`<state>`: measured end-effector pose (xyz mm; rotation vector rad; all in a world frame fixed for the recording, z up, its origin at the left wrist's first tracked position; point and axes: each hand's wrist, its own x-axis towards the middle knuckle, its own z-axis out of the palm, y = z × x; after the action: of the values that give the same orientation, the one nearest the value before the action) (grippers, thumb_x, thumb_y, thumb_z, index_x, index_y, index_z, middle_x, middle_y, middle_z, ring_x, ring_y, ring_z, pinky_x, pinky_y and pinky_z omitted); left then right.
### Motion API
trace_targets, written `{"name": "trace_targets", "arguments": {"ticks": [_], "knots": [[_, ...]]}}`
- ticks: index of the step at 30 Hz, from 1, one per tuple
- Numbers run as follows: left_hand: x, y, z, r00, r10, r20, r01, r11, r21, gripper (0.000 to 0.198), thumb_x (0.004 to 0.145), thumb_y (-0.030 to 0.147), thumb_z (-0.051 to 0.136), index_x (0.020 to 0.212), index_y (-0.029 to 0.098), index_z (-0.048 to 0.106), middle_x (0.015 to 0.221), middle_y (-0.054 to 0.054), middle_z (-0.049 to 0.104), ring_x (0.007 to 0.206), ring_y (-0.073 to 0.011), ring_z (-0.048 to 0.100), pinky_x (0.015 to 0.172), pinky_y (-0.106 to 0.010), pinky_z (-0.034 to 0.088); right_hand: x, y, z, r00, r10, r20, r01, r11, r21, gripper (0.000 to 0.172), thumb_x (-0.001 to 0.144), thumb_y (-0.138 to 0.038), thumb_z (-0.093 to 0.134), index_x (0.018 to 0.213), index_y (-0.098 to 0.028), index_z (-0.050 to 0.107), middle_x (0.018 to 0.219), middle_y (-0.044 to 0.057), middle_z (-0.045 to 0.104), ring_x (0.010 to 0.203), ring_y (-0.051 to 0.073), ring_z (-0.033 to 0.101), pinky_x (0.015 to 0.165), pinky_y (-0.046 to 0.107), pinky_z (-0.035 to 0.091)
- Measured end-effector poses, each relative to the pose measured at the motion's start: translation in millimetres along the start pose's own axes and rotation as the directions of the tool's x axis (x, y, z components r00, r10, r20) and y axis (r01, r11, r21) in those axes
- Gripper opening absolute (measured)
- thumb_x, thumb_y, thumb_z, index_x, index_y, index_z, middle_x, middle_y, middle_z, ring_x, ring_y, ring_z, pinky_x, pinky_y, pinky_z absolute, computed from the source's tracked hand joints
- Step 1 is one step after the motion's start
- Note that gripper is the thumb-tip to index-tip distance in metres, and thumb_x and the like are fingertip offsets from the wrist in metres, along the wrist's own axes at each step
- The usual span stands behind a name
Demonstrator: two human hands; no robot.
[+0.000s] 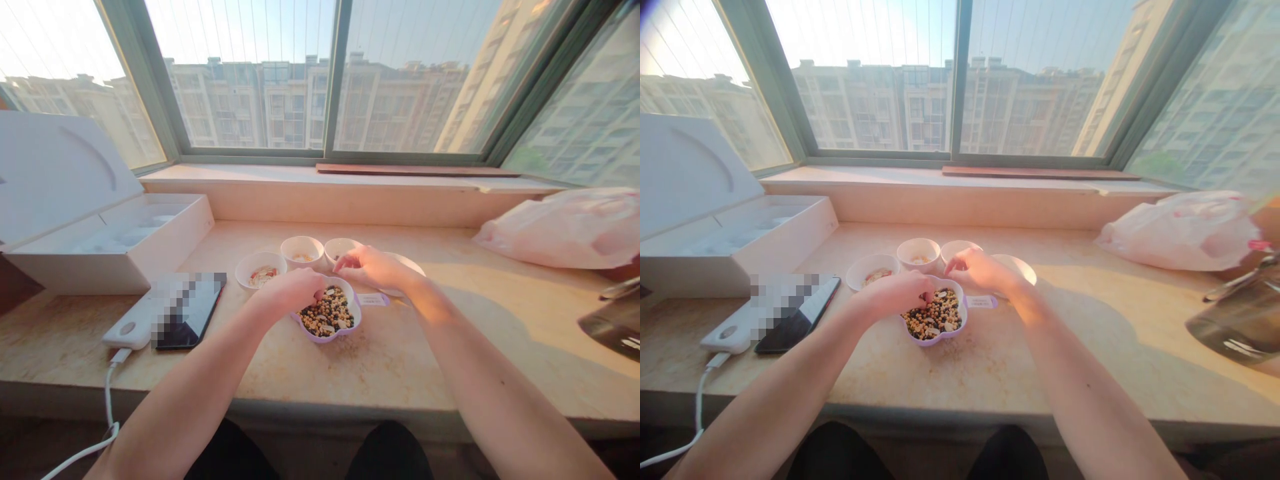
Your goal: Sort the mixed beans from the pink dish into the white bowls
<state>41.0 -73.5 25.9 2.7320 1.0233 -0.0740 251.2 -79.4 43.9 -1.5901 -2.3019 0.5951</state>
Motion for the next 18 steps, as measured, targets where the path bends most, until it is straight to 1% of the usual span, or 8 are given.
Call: {"name": "trace_targets", "arguments": {"ticks": [2,6,9,11,14,16,18], "knots": [[1,-1,-0.3,1.000,-0.002,0.021,0.001,1.000,0.029,0.023,0.077,0.007,0.056,0.061,0.018,0.068,0.058,-0.002,0.060,0.058,-0.0157,0.055,0.059,-0.029,0.039,-3,2,7,0.999,0.039,-0.038,-0.042,0.996,-0.083,0.025,0.092,-0.040,0.063,0.099,-0.023,0.081,0.093,0.006,0.077,0.085,0.022,0.068,0.075,0.029,0.050],[2,-2,-4.8,0.998,0.007,0.067,-0.010,0.999,0.039,0.019,0.075,0.008,0.058,0.064,0.018,0.070,0.062,-0.001,0.065,0.058,-0.0141,0.053,0.058,-0.028,0.037,-8,-5,6,0.995,0.021,-0.101,-0.037,0.986,-0.160,0.026,0.094,-0.040,0.062,0.103,-0.023,0.080,0.096,0.007,0.077,0.088,0.023,0.067,0.079,0.030,0.049],[3,-6,-7.4,0.997,0.045,0.058,-0.046,0.999,0.013,0.015,0.075,0.010,0.061,0.066,0.018,0.070,0.065,-0.001,0.067,0.060,-0.0135,0.054,0.058,-0.028,0.036,-11,-11,1,0.997,0.023,-0.073,-0.035,0.985,-0.171,0.023,0.094,-0.037,0.063,0.100,-0.023,0.080,0.093,0.006,0.077,0.085,0.022,0.067,0.076,0.030,0.049],[3,-11,-8.1,0.998,0.053,0.021,-0.052,0.998,-0.035,0.013,0.076,0.012,0.062,0.071,0.018,0.072,0.071,-0.001,0.069,0.064,-0.0135,0.056,0.060,-0.027,0.037,-12,-14,-1,0.998,0.052,-0.038,-0.058,0.984,-0.169,0.022,0.093,-0.037,0.063,0.097,-0.023,0.079,0.089,0.006,0.076,0.080,0.021,0.067,0.071,0.029,0.048],[2,-20,-10.6,0.999,0.024,-0.041,-0.029,0.992,-0.126,0.011,0.079,0.017,0.064,0.080,0.020,0.075,0.078,0.000,0.072,0.071,-0.0132,0.059,0.063,-0.025,0.040,-14,-17,2,0.996,0.089,0.032,-0.083,0.986,-0.143,0.021,0.091,-0.037,0.064,0.094,-0.022,0.079,0.086,0.005,0.076,0.074,0.020,0.067,0.064,0.028,0.046],[1,-25,-14.1,0.993,-0.002,-0.116,-0.016,0.989,-0.149,0.012,0.083,0.022,0.064,0.082,0.020,0.075,0.082,-0.001,0.073,0.074,-0.0139,0.061,0.065,-0.025,0.042,-15,-17,5,0.995,0.070,0.075,-0.061,0.991,-0.122,0.020,0.091,-0.035,0.063,0.094,-0.023,0.079,0.086,0.004,0.077,0.072,0.019,0.067,0.062,0.028,0.044],[0,-29,-18.1,0.974,-0.046,-0.223,0.016,0.991,-0.133,0.017,0.089,0.024,0.061,0.082,0.019,0.075,0.085,-0.002,0.073,0.078,-0.0153,0.063,0.069,-0.026,0.043,-15,-18,11,0.995,0.006,0.101,0.006,0.994,-0.114,0.022,0.090,-0.033,0.062,0.097,-0.024,0.080,0.086,0.003,0.077,0.071,0.018,0.066,0.061,0.028,0.043]]}}
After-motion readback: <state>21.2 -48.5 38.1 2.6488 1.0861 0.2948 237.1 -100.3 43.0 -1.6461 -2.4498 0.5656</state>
